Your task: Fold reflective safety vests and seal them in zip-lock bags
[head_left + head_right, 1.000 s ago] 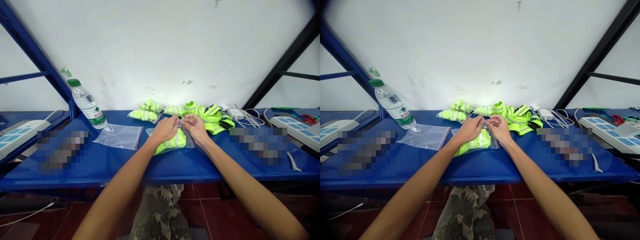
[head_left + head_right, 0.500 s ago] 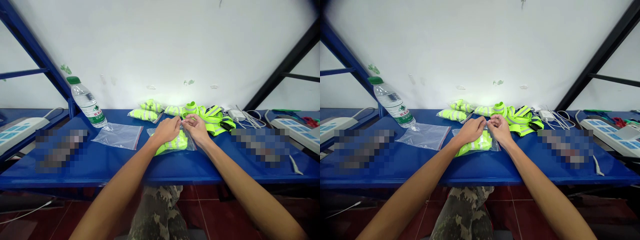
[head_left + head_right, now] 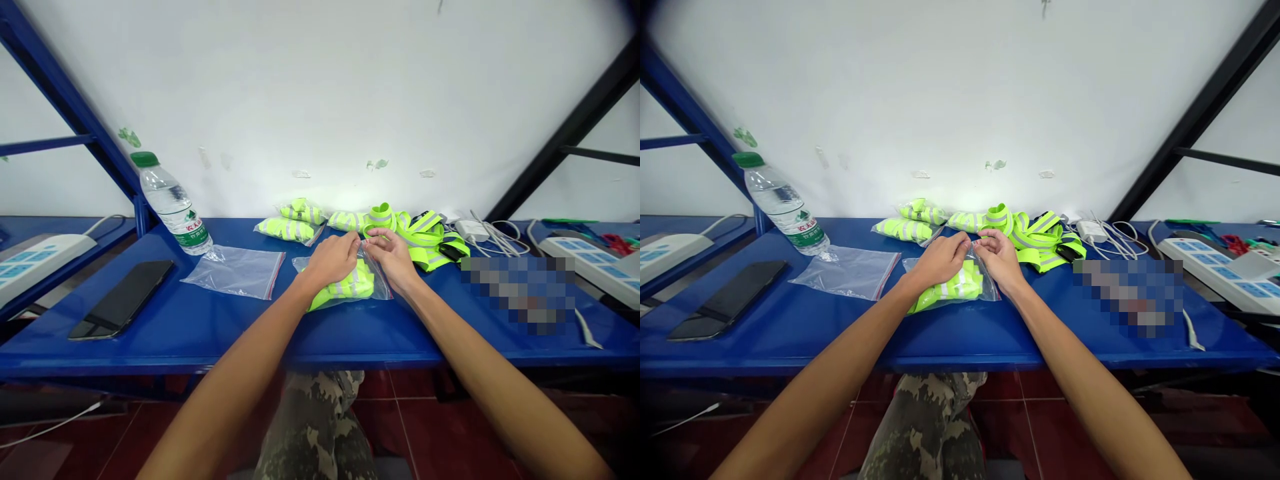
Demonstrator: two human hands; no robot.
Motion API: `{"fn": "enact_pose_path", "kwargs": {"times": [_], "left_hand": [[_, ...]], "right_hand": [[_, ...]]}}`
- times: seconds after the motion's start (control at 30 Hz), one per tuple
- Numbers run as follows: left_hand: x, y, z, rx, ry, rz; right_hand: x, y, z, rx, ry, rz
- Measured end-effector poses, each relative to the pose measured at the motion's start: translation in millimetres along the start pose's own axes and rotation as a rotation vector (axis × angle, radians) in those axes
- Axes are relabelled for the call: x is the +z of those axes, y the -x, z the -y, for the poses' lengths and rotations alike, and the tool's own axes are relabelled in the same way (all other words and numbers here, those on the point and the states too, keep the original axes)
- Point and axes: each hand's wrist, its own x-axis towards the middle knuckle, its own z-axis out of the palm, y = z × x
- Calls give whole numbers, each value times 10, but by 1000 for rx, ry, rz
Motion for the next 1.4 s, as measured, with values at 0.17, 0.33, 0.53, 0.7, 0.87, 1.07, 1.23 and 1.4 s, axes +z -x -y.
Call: {"fn": "enact_pose_path", "kwargs": {"times": [0.17,0.33,0.53,0.7,0.87,1.07,1.23,1.4], "left_hand": [[-15,-3,10,-28,9,-5],[-10,1,26,-20,9,-24],[-15,-6,35,-57,10,-15],[-9,-25,66,-72,15,-31],[-5,-23,72,-79,18,-39],[-21,-20,85,-80,12,-49],[-14,-30,116,-78,6,-77],[-5,-34,131,-82,19,-86]], "right_hand": [[-9,15,18,60,9,-4],[-12,11,11,66,8,0],[-17,13,19,74,40,1],[-42,4,-5,83,90,38],[-51,-8,-54,27,105,59],[-36,8,-33,48,108,48],[-49,8,-15,111,108,39],[-43,5,-39,83,115,54]]}}
